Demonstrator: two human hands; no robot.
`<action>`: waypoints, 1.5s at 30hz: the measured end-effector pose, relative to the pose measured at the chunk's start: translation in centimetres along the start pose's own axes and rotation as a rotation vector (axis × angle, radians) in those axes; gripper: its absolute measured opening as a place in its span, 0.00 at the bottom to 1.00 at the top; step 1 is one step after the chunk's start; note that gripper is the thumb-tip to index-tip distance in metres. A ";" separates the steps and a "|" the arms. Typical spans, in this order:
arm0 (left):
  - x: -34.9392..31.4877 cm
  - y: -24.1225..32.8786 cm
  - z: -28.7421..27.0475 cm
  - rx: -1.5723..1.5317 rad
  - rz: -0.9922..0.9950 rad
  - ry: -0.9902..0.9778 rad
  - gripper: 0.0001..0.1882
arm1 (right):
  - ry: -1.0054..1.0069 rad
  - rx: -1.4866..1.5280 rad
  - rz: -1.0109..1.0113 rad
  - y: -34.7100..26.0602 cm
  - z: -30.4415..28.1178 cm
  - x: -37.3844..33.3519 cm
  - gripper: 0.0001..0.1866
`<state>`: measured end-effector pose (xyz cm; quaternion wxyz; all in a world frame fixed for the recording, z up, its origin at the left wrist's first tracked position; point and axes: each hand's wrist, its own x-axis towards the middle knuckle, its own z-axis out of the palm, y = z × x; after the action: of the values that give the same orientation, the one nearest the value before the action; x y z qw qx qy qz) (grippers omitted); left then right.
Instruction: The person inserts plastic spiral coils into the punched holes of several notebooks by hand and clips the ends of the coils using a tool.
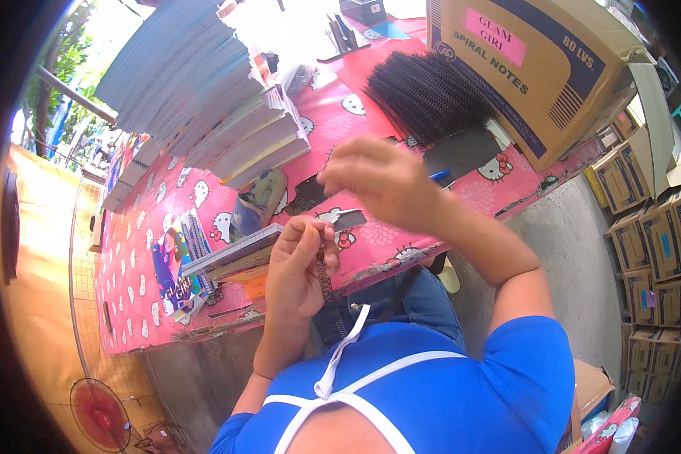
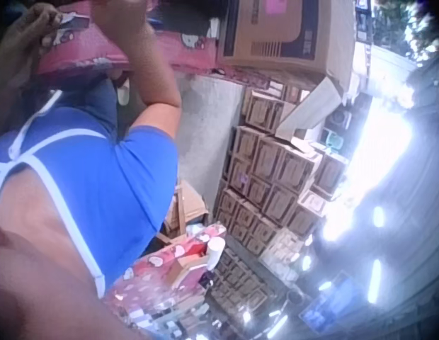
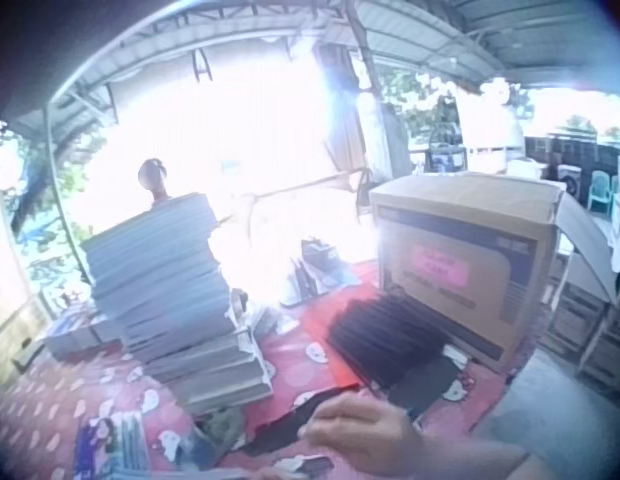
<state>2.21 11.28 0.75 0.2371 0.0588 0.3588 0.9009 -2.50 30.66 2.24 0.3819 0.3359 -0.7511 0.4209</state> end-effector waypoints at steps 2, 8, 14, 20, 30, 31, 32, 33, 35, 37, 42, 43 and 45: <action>-1.0 0.5 0.7 0.049 0.068 -0.032 0.06 | 0.121 -0.052 0.039 3.5 -0.4 2.0 0.09; -2.8 1.4 1.3 0.165 0.265 -0.098 0.06 | 0.495 -0.261 0.113 18.3 5.3 14.7 0.11; -3.4 2.4 0.8 0.222 0.302 -0.005 0.07 | 0.193 -0.103 0.479 21.2 6.5 20.7 0.19; -4.1 2.5 -0.9 0.412 0.592 0.085 0.09 | 0.137 0.045 0.312 6.5 3.5 11.4 0.16; -3.5 3.4 -1.2 1.453 0.997 0.262 0.18 | -0.403 0.381 0.510 -4.1 3.1 -0.8 0.16; -3.5 4.0 -0.9 1.657 0.988 0.367 0.18 | -0.423 0.241 0.479 -3.3 3.0 -0.5 0.15; -3.4 4.6 -0.7 1.859 0.966 0.474 0.18 | -0.440 0.100 0.446 -2.9 3.2 -0.2 0.14; -3.2 5.0 -0.8 2.060 0.929 0.583 0.19 | -0.398 0.118 0.433 -2.9 3.7 -0.2 0.14; -2.4 5.1 -3.3 2.087 0.852 0.495 0.19 | -0.318 0.151 0.400 -2.9 4.8 -0.1 0.13; -2.0 5.2 -4.7 2.022 0.831 0.383 0.18 | -0.286 0.159 0.379 -2.7 5.3 0.3 0.13; -2.1 5.3 -4.7 1.668 0.877 0.408 0.12 | -0.249 0.171 0.320 -2.2 6.0 1.1 0.13; -2.1 5.3 -4.8 1.639 0.894 0.414 0.11 | -0.272 0.191 0.321 -2.3 6.1 1.3 0.13; -2.0 5.1 -4.8 1.643 0.952 0.441 0.09 | -0.340 0.252 0.361 -2.5 6.1 1.6 0.12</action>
<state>0.68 4.15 0.82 -0.3391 0.1748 0.8504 0.3623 -2.95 23.91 2.38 0.1244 0.3074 -0.7940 0.5096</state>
